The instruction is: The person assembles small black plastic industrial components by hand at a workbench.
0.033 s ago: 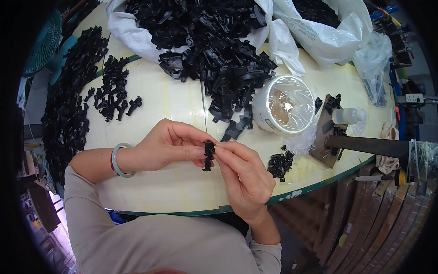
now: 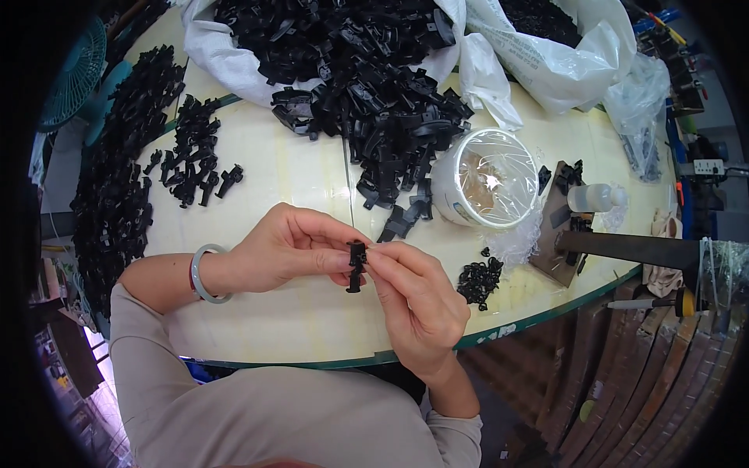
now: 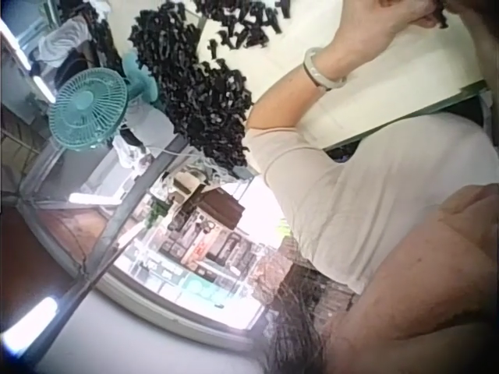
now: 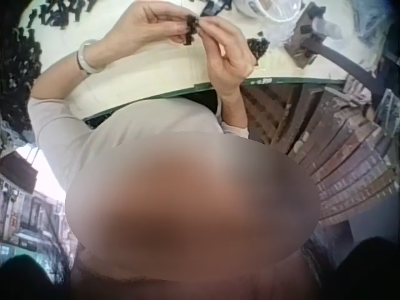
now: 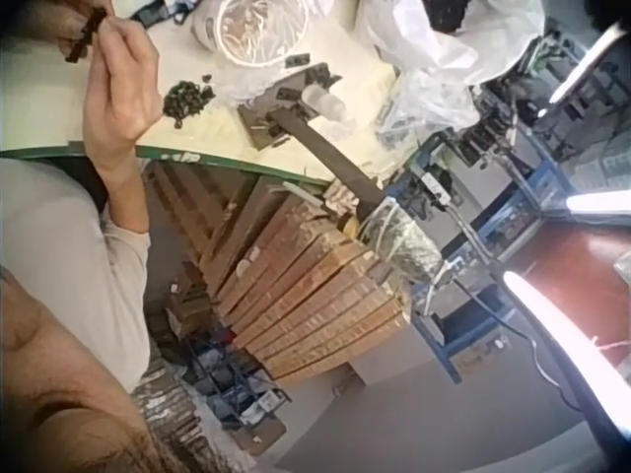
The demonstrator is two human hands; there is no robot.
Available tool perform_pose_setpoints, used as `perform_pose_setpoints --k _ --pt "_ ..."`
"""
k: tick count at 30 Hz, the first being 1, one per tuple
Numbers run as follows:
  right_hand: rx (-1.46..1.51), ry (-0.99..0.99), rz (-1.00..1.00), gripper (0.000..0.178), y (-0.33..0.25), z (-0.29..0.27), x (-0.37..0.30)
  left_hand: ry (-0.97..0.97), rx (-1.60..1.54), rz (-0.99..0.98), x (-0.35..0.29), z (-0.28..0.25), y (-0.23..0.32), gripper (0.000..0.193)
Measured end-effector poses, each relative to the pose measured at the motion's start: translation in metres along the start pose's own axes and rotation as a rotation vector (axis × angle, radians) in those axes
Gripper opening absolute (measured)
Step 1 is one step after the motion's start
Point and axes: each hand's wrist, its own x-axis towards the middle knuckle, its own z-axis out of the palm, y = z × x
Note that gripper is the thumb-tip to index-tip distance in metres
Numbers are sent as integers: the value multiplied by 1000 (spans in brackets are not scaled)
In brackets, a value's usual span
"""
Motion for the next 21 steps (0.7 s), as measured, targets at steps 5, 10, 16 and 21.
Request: perform_pose_setpoints --k 5,10,16,21 --pt "-101 -39 -72 24 -2 -1 3 6 28 -14 0 -1 1 27" --pt "-200 -46 -196 32 2 -8 2 -14 103 -30 4 0 2 25" --pt "-108 -68 -90 29 4 -7 -1 154 46 -64 -3 7 4 24" --pt "-613 214 70 25 18 -63 -3 277 493 -132 -6 -6 42 20"
